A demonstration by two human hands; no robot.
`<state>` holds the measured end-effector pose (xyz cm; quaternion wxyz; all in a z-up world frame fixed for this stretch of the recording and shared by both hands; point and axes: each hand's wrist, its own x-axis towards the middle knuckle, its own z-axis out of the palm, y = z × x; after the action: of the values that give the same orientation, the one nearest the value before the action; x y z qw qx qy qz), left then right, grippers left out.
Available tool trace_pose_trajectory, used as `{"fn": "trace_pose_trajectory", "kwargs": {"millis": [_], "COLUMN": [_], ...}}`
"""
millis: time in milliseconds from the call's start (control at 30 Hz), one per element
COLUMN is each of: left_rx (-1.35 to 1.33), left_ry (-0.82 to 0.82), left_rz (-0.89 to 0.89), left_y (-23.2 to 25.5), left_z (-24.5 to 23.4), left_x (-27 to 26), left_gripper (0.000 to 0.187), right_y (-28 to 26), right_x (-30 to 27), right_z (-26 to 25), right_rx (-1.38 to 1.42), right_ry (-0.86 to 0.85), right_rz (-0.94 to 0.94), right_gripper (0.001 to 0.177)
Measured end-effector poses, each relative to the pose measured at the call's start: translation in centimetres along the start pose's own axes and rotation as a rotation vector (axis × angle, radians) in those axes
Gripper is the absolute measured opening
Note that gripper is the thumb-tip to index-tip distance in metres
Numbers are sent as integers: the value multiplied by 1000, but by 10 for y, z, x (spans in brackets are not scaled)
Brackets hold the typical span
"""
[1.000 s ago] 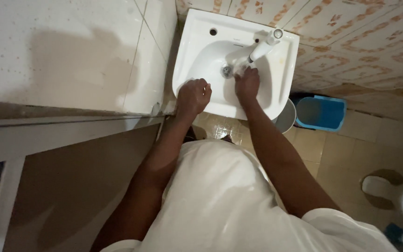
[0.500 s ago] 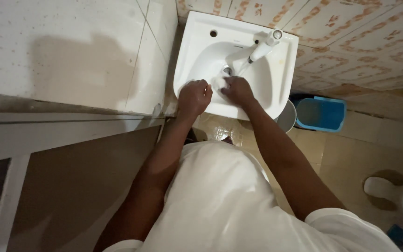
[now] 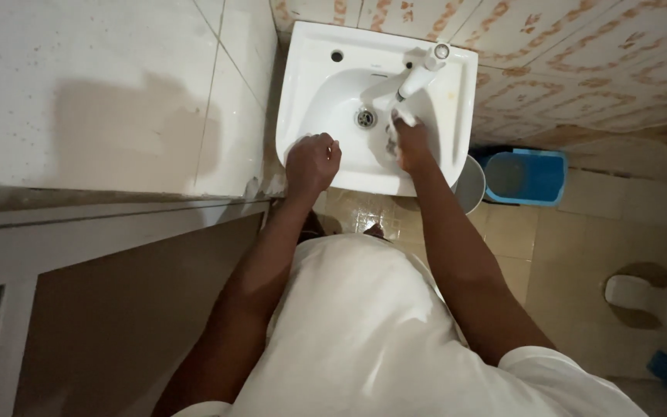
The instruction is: Cleaning a bathroom sink and faucet using a rag.
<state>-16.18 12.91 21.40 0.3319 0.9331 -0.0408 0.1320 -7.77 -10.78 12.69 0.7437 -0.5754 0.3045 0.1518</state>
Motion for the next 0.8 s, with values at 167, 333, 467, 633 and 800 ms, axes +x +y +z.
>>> {"fn": "trace_pose_trajectory", "kwargs": {"millis": [167, 333, 467, 633, 800], "left_rx": [-30, -21, -48, -6, -240], "left_ry": [-30, 26, 5, -114, -55], "left_rz": [-8, 40, 9, -67, 45], "left_y": [1, -2, 3, 8, 46], "left_z": [-4, 0, -6, 13, 73], "left_x": [0, -2, 1, 16, 80], "left_gripper": [24, 22, 22, 19, 31], "right_y": [-18, -1, -11, -2, -15], "right_x": [-1, 31, -8, -54, -106], "right_z": [10, -12, 1, -5, 4], "right_rx": [5, 198, -151, -851, -1133], "right_ry": [149, -160, -79, 87, 8], "right_rz": [102, 23, -98, -185, -734], "right_gripper": [49, 45, 43, 43, 40]}}
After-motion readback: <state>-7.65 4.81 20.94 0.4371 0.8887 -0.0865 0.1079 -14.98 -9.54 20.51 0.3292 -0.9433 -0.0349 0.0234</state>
